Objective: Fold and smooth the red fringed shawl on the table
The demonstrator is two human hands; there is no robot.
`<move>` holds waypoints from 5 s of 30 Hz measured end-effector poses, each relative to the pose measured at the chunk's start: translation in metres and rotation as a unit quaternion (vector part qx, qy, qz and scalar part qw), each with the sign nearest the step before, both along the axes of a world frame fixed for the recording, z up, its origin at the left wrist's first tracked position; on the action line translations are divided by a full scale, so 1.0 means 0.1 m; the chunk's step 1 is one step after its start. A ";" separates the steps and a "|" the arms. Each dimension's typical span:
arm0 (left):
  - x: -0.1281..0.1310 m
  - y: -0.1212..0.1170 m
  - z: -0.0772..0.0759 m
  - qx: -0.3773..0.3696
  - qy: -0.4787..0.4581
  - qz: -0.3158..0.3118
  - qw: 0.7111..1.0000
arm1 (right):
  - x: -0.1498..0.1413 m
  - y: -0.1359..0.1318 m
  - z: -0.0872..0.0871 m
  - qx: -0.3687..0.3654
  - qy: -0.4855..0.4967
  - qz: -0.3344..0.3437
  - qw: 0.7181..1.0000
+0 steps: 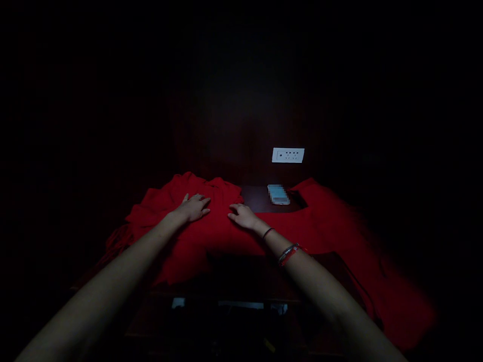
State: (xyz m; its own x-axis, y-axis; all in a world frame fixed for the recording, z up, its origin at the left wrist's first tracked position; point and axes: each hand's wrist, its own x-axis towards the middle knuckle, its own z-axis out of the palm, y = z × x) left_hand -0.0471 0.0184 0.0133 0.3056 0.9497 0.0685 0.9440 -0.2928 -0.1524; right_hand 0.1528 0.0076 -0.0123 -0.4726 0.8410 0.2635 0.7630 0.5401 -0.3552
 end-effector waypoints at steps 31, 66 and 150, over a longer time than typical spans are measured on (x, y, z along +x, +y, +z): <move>-0.31 -1.15 0.32 0.135 0.063 -0.231 0.961 | -0.01 -0.89 -0.04 0.240 -0.116 0.065 0.962; -0.26 -0.25 -0.47 0.087 -0.040 -0.042 0.995 | 0.50 -0.36 -0.44 0.036 -0.096 -0.007 0.995; 0.49 -1.03 -0.35 0.048 -0.060 -0.286 0.955 | 0.81 -0.88 -0.10 -0.028 -0.089 0.272 0.958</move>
State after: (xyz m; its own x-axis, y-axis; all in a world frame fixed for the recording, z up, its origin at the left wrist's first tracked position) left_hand 0.0018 -0.0846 -0.0217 0.7572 0.6174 0.2132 0.6460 -0.7561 -0.1049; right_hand 0.2335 -0.0799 -0.0219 -0.8777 0.4688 0.0993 0.4259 0.8582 -0.2865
